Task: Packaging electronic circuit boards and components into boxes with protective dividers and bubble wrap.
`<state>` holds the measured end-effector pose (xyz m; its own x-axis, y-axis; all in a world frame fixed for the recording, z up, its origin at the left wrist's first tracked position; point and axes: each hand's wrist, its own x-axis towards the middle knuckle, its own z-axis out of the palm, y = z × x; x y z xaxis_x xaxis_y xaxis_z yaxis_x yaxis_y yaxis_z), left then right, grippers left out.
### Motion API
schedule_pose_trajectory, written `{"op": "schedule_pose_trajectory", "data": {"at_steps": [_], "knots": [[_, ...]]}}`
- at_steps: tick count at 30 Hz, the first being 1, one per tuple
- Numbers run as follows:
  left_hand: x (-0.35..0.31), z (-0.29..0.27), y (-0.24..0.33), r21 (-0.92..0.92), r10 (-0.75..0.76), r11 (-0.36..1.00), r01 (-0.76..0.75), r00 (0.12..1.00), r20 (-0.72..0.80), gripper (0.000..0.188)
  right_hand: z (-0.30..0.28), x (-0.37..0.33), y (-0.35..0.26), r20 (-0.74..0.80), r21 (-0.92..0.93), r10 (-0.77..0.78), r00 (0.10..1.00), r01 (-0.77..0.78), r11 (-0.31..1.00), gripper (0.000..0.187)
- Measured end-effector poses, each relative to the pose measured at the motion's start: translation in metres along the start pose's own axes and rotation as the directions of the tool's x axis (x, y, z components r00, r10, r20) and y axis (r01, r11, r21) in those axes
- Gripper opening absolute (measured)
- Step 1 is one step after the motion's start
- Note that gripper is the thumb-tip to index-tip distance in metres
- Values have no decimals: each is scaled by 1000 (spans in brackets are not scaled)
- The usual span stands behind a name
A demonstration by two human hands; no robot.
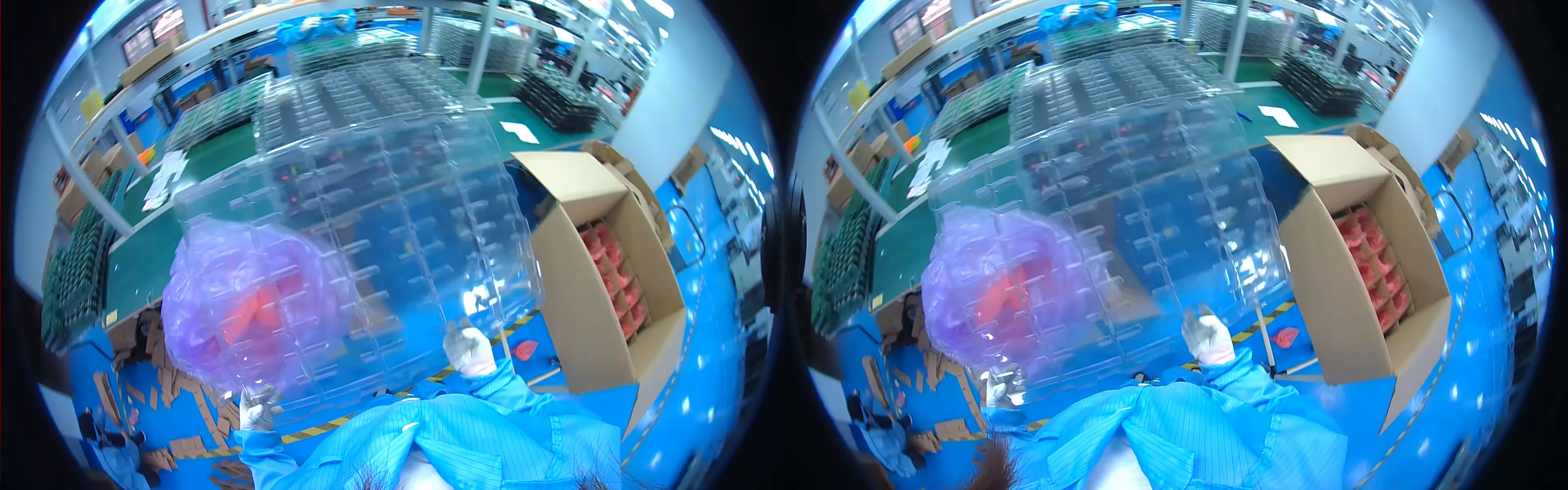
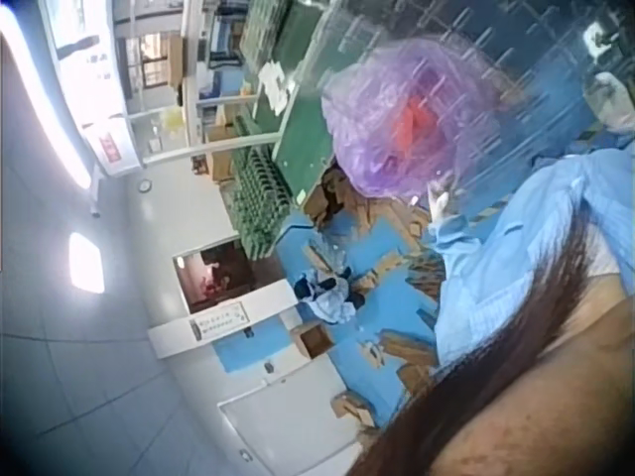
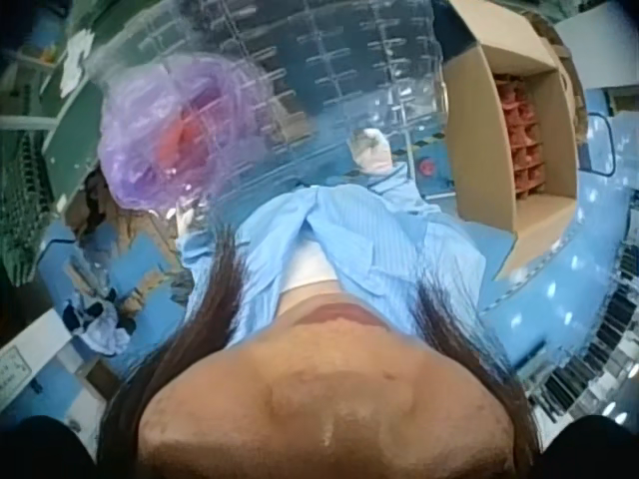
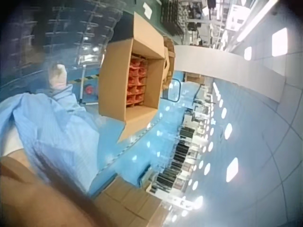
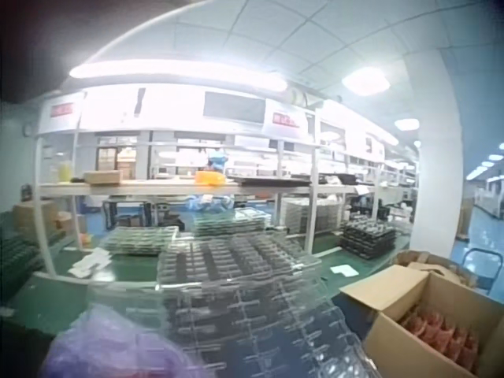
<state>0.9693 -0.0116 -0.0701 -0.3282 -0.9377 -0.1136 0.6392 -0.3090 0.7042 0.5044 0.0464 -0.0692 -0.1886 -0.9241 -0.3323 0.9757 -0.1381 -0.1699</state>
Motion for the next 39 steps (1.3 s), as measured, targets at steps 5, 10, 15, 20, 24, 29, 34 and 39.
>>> {"op": "schedule_pose_trajectory", "data": {"at_steps": [5,10,15,20,24,29,34,39], "knots": [[55,-14,-6,-127,40,992,-7,965,259,47,45,24,-16,-44,-13,-133,990,133,991,30],[75,0,-16,-184,23,983,10,984,177,43,98,44,-30,-68,-135,-272,960,261,956,31],[91,2,-16,-251,84,966,-63,994,74,42,131,84,-41,-64,-204,-247,967,229,952,31],[142,30,2,-112,293,956,-272,921,259,50,154,156,-65,43,-201,-194,980,198,959,29],[207,102,19,-132,307,951,-280,908,286,39,177,227,-111,177,-203,-75,981,111,973,26],[313,129,39,-65,377,925,-374,885,272,34,243,276,-186,237,-633,-63,969,204,747,25],[409,191,64,108,364,914,-390,909,205,26,283,303,-255,298,-955,-284,912,287,-80,25],[460,221,89,224,309,916,-333,941,135,26,289,379,-330,683,-720,-490,542,388,-575,28]]}}
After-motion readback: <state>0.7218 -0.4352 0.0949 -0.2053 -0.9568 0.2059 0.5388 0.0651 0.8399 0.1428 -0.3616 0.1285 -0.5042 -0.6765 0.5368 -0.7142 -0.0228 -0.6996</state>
